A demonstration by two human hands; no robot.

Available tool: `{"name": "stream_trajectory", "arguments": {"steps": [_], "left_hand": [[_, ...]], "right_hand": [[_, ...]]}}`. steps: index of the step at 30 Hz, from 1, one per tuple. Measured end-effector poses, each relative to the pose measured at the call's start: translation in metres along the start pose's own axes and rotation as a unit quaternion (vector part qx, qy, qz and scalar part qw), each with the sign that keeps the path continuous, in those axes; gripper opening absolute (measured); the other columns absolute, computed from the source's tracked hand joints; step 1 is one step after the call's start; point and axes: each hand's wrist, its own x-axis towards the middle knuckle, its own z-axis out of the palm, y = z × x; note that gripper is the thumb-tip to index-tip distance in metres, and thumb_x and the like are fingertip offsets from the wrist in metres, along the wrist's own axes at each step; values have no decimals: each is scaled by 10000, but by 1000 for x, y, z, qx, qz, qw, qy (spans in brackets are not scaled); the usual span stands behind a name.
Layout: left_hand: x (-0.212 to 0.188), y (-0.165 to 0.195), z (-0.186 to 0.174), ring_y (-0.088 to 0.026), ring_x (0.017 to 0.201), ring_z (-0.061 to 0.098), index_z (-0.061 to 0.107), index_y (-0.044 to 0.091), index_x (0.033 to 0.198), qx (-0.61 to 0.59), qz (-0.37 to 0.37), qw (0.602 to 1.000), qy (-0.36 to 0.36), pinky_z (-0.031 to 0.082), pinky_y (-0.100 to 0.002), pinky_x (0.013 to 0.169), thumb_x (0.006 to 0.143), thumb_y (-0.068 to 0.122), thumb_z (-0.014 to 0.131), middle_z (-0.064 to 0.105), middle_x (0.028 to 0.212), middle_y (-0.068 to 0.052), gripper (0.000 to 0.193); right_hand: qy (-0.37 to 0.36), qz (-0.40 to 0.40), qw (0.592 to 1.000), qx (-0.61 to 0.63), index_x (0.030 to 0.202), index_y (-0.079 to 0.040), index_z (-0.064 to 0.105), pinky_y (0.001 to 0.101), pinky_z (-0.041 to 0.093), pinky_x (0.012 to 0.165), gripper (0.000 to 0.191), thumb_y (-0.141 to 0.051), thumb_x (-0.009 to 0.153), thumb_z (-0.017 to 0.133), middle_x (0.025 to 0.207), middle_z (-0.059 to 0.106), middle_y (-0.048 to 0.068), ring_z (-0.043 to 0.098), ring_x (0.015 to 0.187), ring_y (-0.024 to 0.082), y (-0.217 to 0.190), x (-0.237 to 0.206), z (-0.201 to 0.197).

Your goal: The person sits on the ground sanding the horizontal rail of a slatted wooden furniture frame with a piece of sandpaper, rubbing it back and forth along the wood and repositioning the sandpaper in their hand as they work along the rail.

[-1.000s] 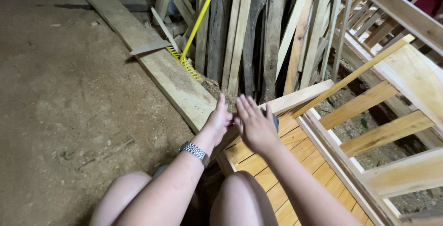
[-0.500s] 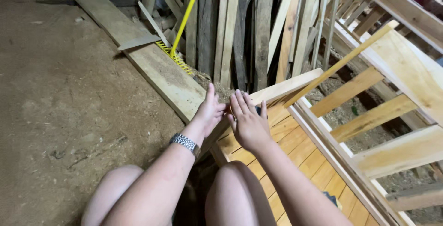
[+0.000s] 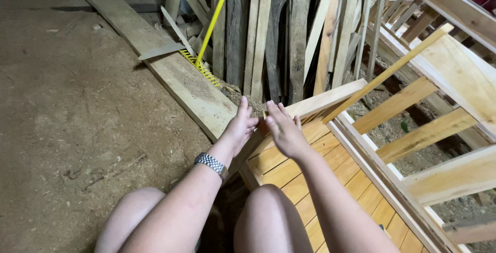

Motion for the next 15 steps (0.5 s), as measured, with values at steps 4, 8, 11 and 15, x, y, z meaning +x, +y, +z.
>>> {"name": "stream_trajectory", "arguments": {"steps": [4,8,11,15], "left_hand": [[1,3,0,-417,1515,280,155,115,1631,23,13,1000,3,195,-453,1242,834,853,133,351,1630,-262,1087],[7,2,0,-405,1523,312,173,109,1635,4,7,1000,6,196,-452,1247,853,851,165,361,1611,-284,1078],[9,-1,2,-389,1527,309,158,119,1639,2,-13,1000,13,182,-463,1240,841,854,170,354,1612,-278,1085],[8,-5,2,-349,1562,246,144,54,1626,14,13,1000,9,167,-461,1245,854,866,195,280,1652,-256,1122]], "right_hand": [[158,-2,974,160,1599,-108,389,526,283,1318,589,-445,1119,335,1654,422,114,360,1576,241,17,8,-8],[58,-1,985,-160,1575,-114,355,604,115,1214,624,-432,1040,412,1635,330,126,257,1541,260,5,0,3],[66,-44,978,-193,1559,-68,359,630,132,1193,621,-403,1038,406,1631,359,123,273,1517,287,-9,-2,8],[15,23,976,-217,1549,-125,371,652,111,1203,571,-403,1051,354,1642,343,66,246,1545,262,-24,24,2]]}}
